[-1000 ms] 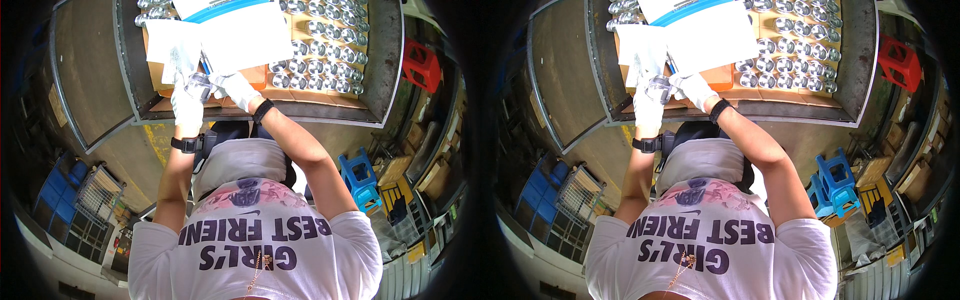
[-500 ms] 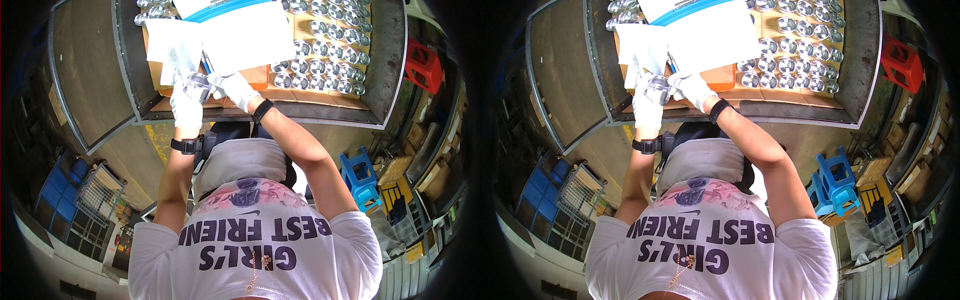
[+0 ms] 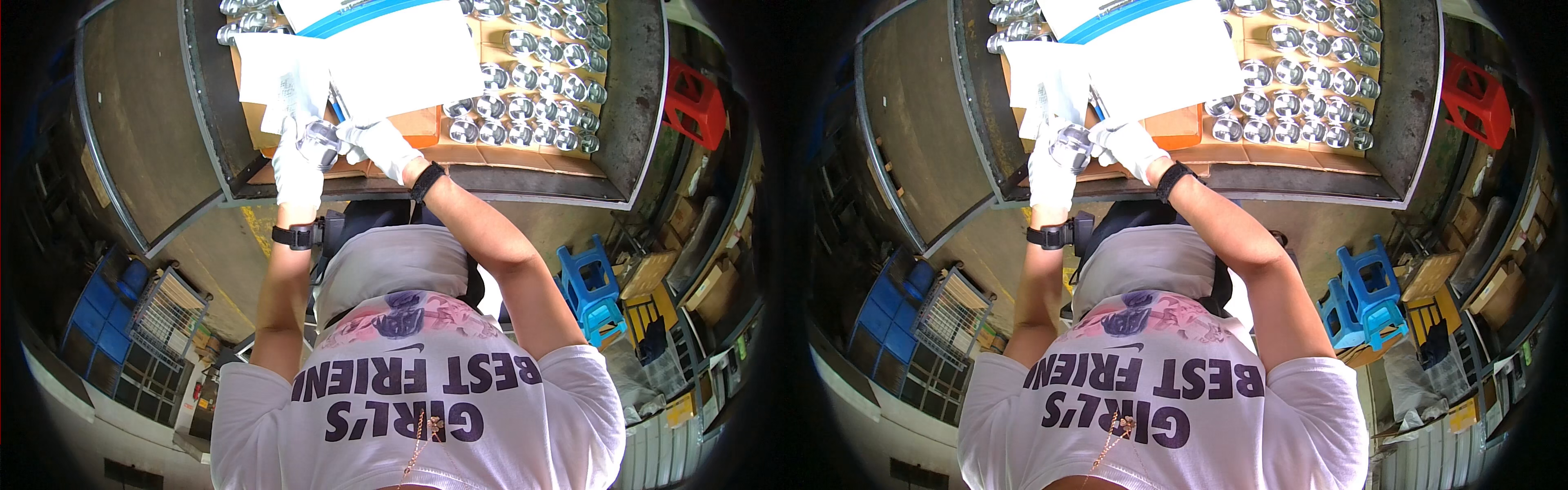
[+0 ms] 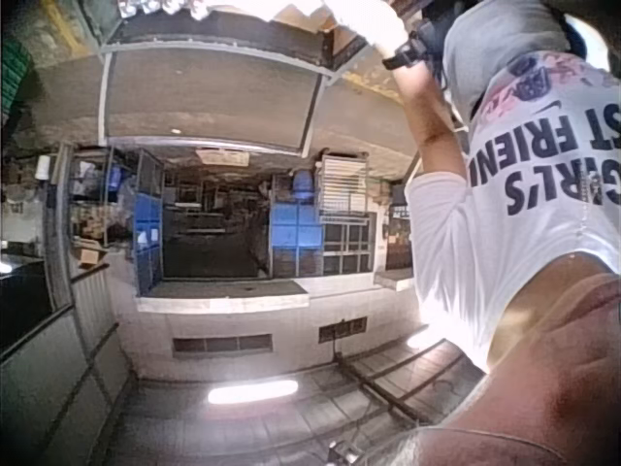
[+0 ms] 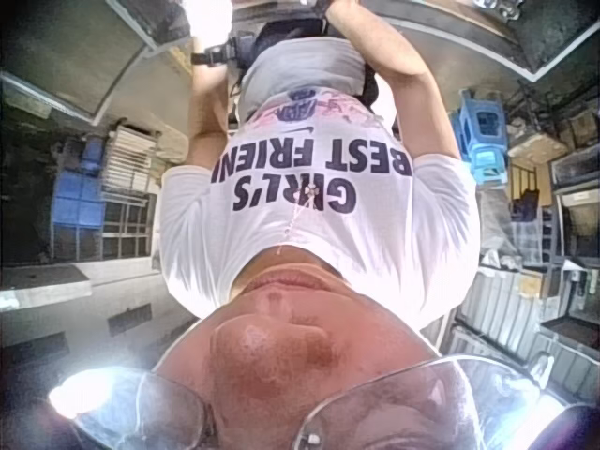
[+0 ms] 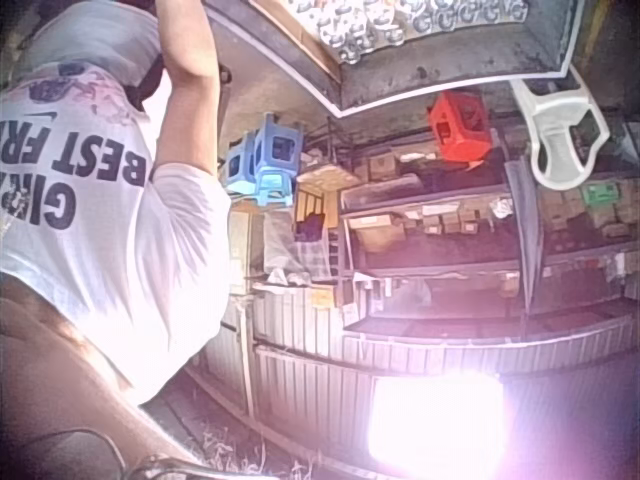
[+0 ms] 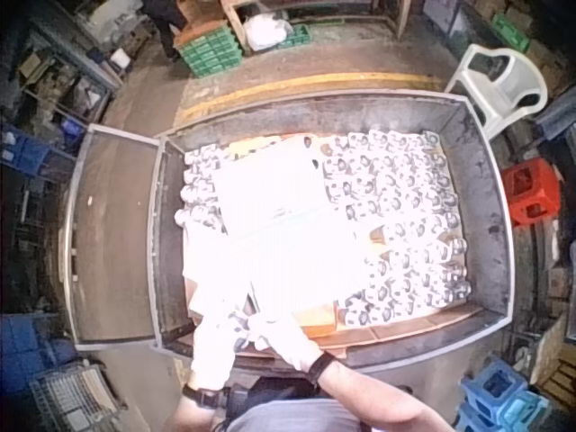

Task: The recorder is inspecting cylindrical metal parts from a large bin and cross-referencing with a checklist.

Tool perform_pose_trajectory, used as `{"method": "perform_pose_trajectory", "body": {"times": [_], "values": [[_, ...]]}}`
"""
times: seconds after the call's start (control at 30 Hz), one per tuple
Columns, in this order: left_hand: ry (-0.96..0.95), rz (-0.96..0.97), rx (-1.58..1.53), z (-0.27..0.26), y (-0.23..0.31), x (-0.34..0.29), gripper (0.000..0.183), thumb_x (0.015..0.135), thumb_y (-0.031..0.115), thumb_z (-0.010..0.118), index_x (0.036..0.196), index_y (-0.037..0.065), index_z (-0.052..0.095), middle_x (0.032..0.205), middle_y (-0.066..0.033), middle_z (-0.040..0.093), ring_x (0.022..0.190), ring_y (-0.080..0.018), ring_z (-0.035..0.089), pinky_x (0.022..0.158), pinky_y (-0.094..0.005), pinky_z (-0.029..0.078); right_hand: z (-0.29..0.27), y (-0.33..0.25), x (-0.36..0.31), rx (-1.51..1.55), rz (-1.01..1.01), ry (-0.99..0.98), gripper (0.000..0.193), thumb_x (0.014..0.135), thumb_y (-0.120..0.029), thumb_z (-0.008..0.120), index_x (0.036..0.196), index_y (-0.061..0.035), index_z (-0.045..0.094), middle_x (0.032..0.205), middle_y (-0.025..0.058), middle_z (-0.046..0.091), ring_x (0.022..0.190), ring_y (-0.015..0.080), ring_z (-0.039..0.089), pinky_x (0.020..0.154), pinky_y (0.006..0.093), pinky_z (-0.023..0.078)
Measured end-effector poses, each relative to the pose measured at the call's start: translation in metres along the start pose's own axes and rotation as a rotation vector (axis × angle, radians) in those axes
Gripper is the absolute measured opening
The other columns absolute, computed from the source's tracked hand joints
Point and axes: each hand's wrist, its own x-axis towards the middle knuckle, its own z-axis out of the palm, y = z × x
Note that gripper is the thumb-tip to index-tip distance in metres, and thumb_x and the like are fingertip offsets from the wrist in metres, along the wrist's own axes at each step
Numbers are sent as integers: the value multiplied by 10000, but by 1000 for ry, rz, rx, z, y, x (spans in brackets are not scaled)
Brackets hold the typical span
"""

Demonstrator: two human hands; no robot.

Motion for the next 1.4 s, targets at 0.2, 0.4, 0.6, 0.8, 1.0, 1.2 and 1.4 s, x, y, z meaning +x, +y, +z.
{"method": "perform_pose_trajectory", "body": {"times": [0.2, 0.4, 0.6, 0.8, 1.0, 1.2, 1.4], "values": [[-64, -178, -8, -3, 20, 7, 338, 1057, 305, 563, 1274, 51, 615, 1021, -76, 717, 897, -195, 716, 759, -345, 602, 1, 1, -7, -14, 67, -46, 170, 1011, -154, 626, 1026, -15, 721, 798, 57, 701, 634, 145, 635, 587, 256, 527], [-89, -222, 11, 9, 26, 1, 332, 1066, 303, 539, 1267, 50, 618, 1000, -66, 724, 844, -190, 724, 707, -320, 603, 9, -5, -10, -53, 149, -13, 149, 985, -137, 638, 922, -16, 698, 720, 61, 660, 567, 138, 590, 497, 263, 460], [-95, -34, 55, 7, 18, -4, 394, 1084, 349, 485, 1327, 54, 581, 1082, -79, 711, 908, -188, 720, 743, -325, 607, 22, 3, -22, 151, 118, 138, 132, 970, -113, 640, 888, -16, 677, 721, 83, 668, 542, 154, 588, 478, 273, 456], [-100, 165, -80, -5, 2, 4, 459, 1087, 338, 478, 1426, 30, 511, 1287, -101, 645, 1089, -193, 676, 927, -351, 570, 32, 9, -29, 271, 107, 169, 115, 956, -126, 680, 892, -31, 668, 754, 94, 686, 570, 160, 604, 510, 289, 487], [-92, 330, 189, -21, -5, 14, 437, 1074, 302, 521, 1385, -3, 554, 1274, -92, 659, 1103, -182, 667, 943, -336, 549, 33, 10, -37, 217, 184, 59, 146, 967, -171, 699, 964, -26, 683, 824, 107, 707, 646, 167, 641, 559, 293, 520], [-266, 324, 282, -29, 5, 25, 387, 1046, 281, 570, 1290, -16, 617, 1206, -91, 686, 1067, -189, 679, 919, -340, 554, 29, 17, -37, 179, 202, -15, 183, 1008, -197, 644, 1041, -22, 687, 876, 114, 717, 693, 174, 660, 623, 287, 547], [-394, 281, 425, -33, 20, 37, 382, 1034, 281, 585, 1260, -24, 635, 1180, -102, 701, 1065, -189, 684, 921, -334, 554, 30, 20, -35, 138, 192, -79, 191, 1022, -189, 614, 1072, -20, 687, 886, 102, 713, 704, 158, 652, 655, 277, 548]]}}
